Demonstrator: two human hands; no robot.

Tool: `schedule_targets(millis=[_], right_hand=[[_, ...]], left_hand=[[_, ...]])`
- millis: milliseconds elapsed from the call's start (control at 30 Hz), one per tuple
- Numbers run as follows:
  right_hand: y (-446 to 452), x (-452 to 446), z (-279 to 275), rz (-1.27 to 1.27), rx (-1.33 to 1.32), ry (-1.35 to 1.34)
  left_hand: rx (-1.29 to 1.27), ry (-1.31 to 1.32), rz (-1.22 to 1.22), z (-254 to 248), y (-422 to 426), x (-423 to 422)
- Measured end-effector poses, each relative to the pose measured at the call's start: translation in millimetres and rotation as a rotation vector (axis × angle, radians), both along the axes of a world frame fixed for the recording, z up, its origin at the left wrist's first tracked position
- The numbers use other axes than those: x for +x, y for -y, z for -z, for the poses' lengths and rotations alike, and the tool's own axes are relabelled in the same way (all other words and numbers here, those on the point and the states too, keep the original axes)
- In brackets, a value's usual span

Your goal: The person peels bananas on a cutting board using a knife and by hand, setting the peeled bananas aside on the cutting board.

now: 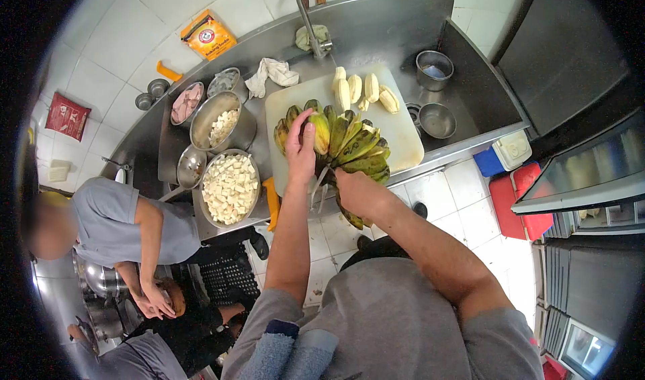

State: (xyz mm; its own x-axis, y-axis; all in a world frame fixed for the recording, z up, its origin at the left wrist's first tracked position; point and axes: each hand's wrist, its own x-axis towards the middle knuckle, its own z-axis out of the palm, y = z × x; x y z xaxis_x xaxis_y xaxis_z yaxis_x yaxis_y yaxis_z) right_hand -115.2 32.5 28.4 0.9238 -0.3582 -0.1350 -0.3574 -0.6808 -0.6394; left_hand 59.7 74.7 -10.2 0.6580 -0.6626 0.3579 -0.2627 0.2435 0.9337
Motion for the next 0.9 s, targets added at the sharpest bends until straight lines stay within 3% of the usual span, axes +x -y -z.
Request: schedule_targets(millis=[67,167,233,367,600,700,900], right_hand=[[8,-11,14,-0.061,-0.233,0.252],[19,-29,-67,0.291,0.468,-0.043],[41,-30,-56,0.316,0.477,0.148],[80,9,-48,0.314,0.404,0.330],[127,70,-53,0.094,0.473,0.048],[147,90,-45,-0.010,0.424,-0.053],[162,109,-37,-0.245,0.581,-0.028]], left_hand=[[0.007,0.022,0.006,-2,1,3],[0.002,-0.033,0.065,4,1,8],[0.005,-0.054,0.109,2,0,8],[0.192,0.432,-0.101,-31,-5,-5],[0.194,0.088,-0.251,-22,5,-21],[0.226,0.104,-0.305,-30,4,-32],[0.141,-0.084,-0.394,-21,11,-43]])
